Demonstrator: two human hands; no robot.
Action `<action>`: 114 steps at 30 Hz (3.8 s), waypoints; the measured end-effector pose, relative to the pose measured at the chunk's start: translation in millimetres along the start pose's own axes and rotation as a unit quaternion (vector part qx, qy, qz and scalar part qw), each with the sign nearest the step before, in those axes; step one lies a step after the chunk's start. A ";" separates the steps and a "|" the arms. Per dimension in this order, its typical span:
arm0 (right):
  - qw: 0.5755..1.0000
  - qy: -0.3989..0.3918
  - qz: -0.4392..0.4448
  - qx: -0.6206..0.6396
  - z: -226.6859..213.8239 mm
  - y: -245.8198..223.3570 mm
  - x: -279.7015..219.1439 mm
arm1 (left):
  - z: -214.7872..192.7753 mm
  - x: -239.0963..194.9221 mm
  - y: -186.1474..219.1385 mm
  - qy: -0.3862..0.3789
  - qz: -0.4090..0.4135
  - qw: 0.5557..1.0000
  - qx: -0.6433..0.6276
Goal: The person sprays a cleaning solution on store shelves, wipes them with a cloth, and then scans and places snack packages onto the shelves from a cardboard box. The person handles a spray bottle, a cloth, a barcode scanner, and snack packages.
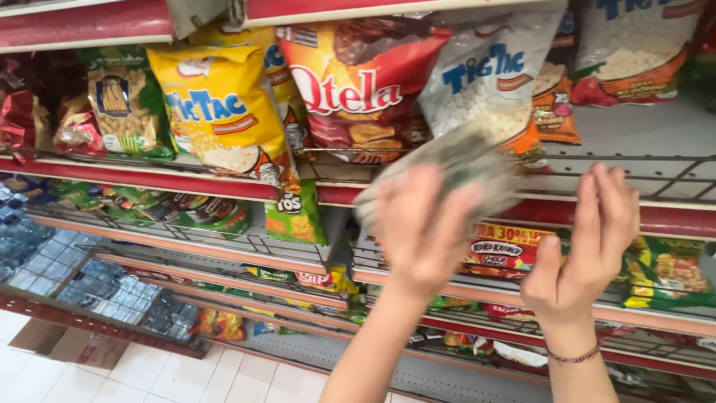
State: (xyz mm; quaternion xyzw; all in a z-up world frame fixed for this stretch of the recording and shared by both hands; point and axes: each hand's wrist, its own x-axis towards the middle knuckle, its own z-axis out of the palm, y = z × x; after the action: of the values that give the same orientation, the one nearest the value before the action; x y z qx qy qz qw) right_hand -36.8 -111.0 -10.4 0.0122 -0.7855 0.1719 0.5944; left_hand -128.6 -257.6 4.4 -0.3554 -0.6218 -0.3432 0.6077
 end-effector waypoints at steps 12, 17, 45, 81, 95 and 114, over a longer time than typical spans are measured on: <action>0.989 -0.095 -0.046 -0.106 41.5 13.6 -5.6 | -13.5 -12.1 -77.0 -0.128 0.047 0.978 0.155; 0.991 -0.079 -0.039 -0.101 44.8 11.9 -7.2 | -17.9 -25.4 -72.3 -0.161 0.022 0.986 0.028; 0.976 0.158 0.048 -0.143 -74.4 79.3 -10.0 | 67.7 -6.2 62.7 -0.197 0.241 0.943 -0.118; 0.798 0.542 0.254 -0.071 -375.6 406.6 -39.7 | 404.8 -12.7 616.9 -0.201 0.285 0.925 -0.149; 0.902 0.249 0.339 -0.101 -539.6 439.8 -6.1 | 384.9 0.5 600.7 -0.187 0.152 0.863 -0.444; 0.741 -0.208 0.637 0.042 -447.1 479.5 -200.2 | 339.6 -215.8 492.5 -0.359 0.409 0.834 -0.087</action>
State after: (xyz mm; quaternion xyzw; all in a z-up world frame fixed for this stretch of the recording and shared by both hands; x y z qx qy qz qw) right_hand 330.4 430.2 -215.9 -0.4304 -0.7067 0.5361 0.1670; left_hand 122.6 280.7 -222.7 -0.7269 -0.5617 0.0358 0.3934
